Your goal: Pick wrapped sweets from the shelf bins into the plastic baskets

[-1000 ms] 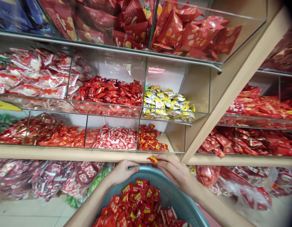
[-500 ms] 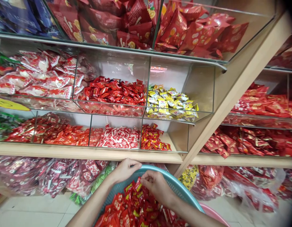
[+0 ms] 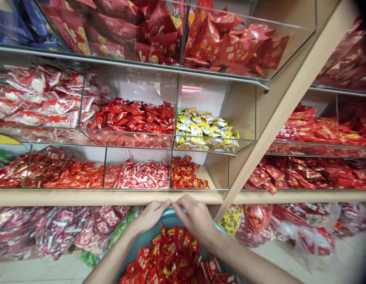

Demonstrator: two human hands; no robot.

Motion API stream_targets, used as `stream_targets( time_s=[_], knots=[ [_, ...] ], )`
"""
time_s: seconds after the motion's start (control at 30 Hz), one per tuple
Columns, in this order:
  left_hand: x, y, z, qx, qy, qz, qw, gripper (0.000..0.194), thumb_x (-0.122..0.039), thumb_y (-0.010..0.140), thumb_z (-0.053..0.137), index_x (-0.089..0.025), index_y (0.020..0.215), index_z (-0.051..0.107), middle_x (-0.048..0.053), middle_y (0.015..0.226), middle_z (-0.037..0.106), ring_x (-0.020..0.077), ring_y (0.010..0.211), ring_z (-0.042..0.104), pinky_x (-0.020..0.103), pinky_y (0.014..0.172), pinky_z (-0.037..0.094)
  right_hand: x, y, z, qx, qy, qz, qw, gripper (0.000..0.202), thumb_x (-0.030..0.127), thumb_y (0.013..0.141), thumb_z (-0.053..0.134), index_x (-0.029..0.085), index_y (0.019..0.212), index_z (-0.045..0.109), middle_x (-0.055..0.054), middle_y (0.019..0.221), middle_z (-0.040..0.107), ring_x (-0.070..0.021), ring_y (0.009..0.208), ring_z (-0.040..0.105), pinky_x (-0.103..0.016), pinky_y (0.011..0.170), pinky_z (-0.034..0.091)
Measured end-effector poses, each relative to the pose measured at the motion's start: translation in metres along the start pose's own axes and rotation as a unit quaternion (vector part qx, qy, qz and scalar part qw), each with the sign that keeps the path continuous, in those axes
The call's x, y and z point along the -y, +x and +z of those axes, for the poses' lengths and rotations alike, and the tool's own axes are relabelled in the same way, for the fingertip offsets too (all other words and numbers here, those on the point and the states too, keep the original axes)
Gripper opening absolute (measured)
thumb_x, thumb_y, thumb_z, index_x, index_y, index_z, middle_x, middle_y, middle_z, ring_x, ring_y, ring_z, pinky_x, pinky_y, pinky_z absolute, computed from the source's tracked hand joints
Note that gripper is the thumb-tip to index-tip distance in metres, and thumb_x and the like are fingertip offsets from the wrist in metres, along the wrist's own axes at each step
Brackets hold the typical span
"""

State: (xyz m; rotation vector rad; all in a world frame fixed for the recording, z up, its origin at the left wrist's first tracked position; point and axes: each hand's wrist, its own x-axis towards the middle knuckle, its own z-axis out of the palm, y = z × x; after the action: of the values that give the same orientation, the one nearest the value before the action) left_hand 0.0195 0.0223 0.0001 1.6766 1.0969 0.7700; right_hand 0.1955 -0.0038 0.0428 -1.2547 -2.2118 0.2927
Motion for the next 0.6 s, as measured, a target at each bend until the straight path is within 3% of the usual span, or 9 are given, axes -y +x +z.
stream_targets(
  time_s=[0.07,0.13,0.2,0.27,0.43,0.6],
  knots=[
    [0.0,0.0,0.0,0.006,0.0,-0.023,1.0,0.063,-0.061,0.084,0.034,-0.01,0.082,0.071,0.003,0.074,0.068,0.0196,0.073,0.057,0.025,0.072,0.041,-0.011,0.016,-0.025,-0.05,-0.035,0.0,0.998,0.029,0.031,0.093,0.036,0.018,0.081,0.059,-0.004,0.079,0.063,-0.0147,0.069,0.059,-0.024,0.066,0.04],
    [-0.001,-0.001,0.001,0.011,0.001,-0.038,0.999,0.066,-0.063,0.083,0.033,-0.009,0.081,0.072,0.003,0.072,0.068,0.0193,0.069,0.057,0.026,0.07,0.041,-0.029,0.035,-0.046,-0.057,-0.102,0.043,0.992,0.029,0.029,0.094,0.032,0.018,0.09,0.058,-0.007,0.088,0.064,-0.0167,0.078,0.06,-0.026,0.071,0.039],
    [-0.003,-0.002,0.001,0.015,0.004,-0.043,0.999,0.066,-0.062,0.083,0.033,-0.009,0.083,0.072,0.003,0.071,0.068,0.0192,0.068,0.057,0.026,0.07,0.041,-0.052,0.054,-0.061,0.016,-0.188,0.128,0.974,0.029,0.023,0.094,0.029,0.017,0.106,0.055,-0.012,0.102,0.063,-0.0205,0.089,0.06,-0.028,0.073,0.04],
    [-0.004,-0.003,0.0,0.015,0.006,-0.048,0.999,0.065,-0.062,0.084,0.033,-0.01,0.084,0.072,0.003,0.072,0.069,0.0192,0.069,0.058,0.026,0.07,0.041,-0.073,0.071,-0.069,0.08,-0.208,0.163,0.961,0.028,0.016,0.089,0.038,0.013,0.112,0.054,-0.017,0.103,0.064,-0.0239,0.094,0.061,-0.029,0.073,0.041],
    [-0.005,-0.003,0.0,0.016,0.003,-0.059,0.998,0.066,-0.061,0.085,0.032,-0.01,0.088,0.072,0.004,0.071,0.069,0.0199,0.071,0.059,0.026,0.071,0.041,-0.095,0.093,-0.07,0.233,-0.195,0.154,0.94,0.053,0.007,0.063,0.069,0.015,0.115,0.058,-0.013,0.106,0.067,-0.0241,0.095,0.063,-0.024,0.072,0.045],
    [-0.002,-0.002,-0.001,0.007,-0.001,-0.066,0.998,0.067,-0.063,0.083,0.034,-0.009,0.091,0.072,0.004,0.073,0.069,0.02,0.072,0.059,0.025,0.072,0.042,-0.096,0.092,-0.063,0.301,-0.211,0.146,0.919,0.06,0.011,0.063,0.071,0.013,0.12,0.054,-0.017,0.11,0.065,-0.0271,0.099,0.062,-0.026,0.074,0.047]
  ],
)
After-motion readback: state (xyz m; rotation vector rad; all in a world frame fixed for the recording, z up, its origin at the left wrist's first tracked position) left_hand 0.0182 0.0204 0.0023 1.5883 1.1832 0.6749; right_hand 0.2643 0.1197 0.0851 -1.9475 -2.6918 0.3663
